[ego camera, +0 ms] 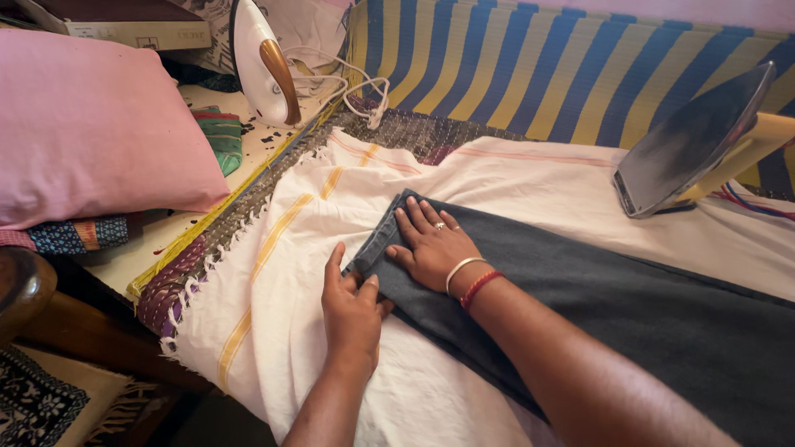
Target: The person irons a pair of dark grey jeans laid out on a bed. They smooth the fabric with their hands and use a yellow electric iron to press the garment, moving the iron back and forth along the length of the pants.
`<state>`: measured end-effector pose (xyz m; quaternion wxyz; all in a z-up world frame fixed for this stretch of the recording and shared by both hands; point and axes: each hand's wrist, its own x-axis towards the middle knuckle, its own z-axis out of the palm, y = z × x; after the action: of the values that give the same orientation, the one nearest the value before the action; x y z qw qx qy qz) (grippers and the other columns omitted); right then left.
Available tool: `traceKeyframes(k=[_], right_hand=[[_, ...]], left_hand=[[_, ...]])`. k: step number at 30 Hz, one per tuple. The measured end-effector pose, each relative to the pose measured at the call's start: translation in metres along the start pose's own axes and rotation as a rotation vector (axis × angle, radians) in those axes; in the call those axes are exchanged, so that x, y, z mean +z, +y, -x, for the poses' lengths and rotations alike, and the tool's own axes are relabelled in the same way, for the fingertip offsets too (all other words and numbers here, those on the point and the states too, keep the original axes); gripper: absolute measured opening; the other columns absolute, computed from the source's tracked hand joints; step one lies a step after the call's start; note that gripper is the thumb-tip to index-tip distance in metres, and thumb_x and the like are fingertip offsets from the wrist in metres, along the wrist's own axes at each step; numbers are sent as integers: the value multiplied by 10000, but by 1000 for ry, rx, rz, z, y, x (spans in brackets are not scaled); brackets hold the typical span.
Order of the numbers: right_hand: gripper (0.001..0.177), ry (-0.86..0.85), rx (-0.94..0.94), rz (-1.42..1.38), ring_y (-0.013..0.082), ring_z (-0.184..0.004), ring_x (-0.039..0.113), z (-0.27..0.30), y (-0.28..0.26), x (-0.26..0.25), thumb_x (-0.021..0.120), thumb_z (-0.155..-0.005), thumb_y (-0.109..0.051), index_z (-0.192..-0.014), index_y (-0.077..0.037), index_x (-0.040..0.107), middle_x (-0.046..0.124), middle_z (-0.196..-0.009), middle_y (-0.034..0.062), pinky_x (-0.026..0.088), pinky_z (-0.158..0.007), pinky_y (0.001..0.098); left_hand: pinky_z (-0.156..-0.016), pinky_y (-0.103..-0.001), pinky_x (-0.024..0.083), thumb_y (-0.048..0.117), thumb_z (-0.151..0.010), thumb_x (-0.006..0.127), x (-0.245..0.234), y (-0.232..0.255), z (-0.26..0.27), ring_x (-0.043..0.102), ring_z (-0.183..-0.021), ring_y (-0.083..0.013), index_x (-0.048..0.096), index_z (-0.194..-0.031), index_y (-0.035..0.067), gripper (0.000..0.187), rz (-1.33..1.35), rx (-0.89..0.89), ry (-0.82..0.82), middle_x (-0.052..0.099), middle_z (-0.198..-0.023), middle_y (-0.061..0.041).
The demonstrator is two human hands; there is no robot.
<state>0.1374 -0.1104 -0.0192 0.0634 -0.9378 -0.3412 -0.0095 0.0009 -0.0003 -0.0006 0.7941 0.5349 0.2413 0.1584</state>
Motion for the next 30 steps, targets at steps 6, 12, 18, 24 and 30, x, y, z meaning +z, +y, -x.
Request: traceKeyframes(k=[6, 12, 18, 24, 30], right_hand=[[720, -178, 25, -32, 310, -1552, 122, 5, -8, -30, 336, -1008, -569, -1607, -179, 246, 119, -1688, 141, 127, -1218, 508], [620, 82, 56, -125, 323, -1525, 214, 117, 12, -59, 427, -1019, -488, -1521, -124, 424, 292, -1636, 151, 179, -1207, 474], [393, -40, 429, -88, 227, -813, 724, 295, 29, -101, 724, -873, -517, -895, -128, 679, 676, -822, 42, 582, -746, 397], [403, -19, 239, 56, 277, -920, 695, 411, 59, -82, 801, -783, -463, -989, -140, 674, 670, -948, 55, 574, -754, 432], [196, -105, 217, 129, 267, -901, 694, 451, 76, -75, 705, -768, -139, -952, -134, 639, 672, -956, 62, 573, -769, 407]], left_hand=[[-701, -351, 598, -89, -914, 465, -1, -1, 0, 679, -986, -202, 298, -1565, 243, 749, 12, 23, -20, 610, -1340, -136], [-718, -352, 609, -45, -937, 523, -3, -14, -5, 676, -991, -196, 349, -1541, 183, 668, -26, 70, -11, 635, -1303, -129], [-668, -334, 571, 47, -909, 709, -3, -25, -17, 662, -954, -185, 469, -1434, 117, 581, -139, 122, 53, 677, -1217, -98], [-654, -361, 550, 52, -881, 724, -6, -34, -30, 659, -911, -202, 521, -1380, 77, 539, -218, 158, 88, 690, -1157, -84], [-958, -433, 519, 106, -772, 850, 5, -32, -47, 656, -1137, -382, 587, -1332, 7, 626, -858, 334, 230, 683, -1251, -245]])
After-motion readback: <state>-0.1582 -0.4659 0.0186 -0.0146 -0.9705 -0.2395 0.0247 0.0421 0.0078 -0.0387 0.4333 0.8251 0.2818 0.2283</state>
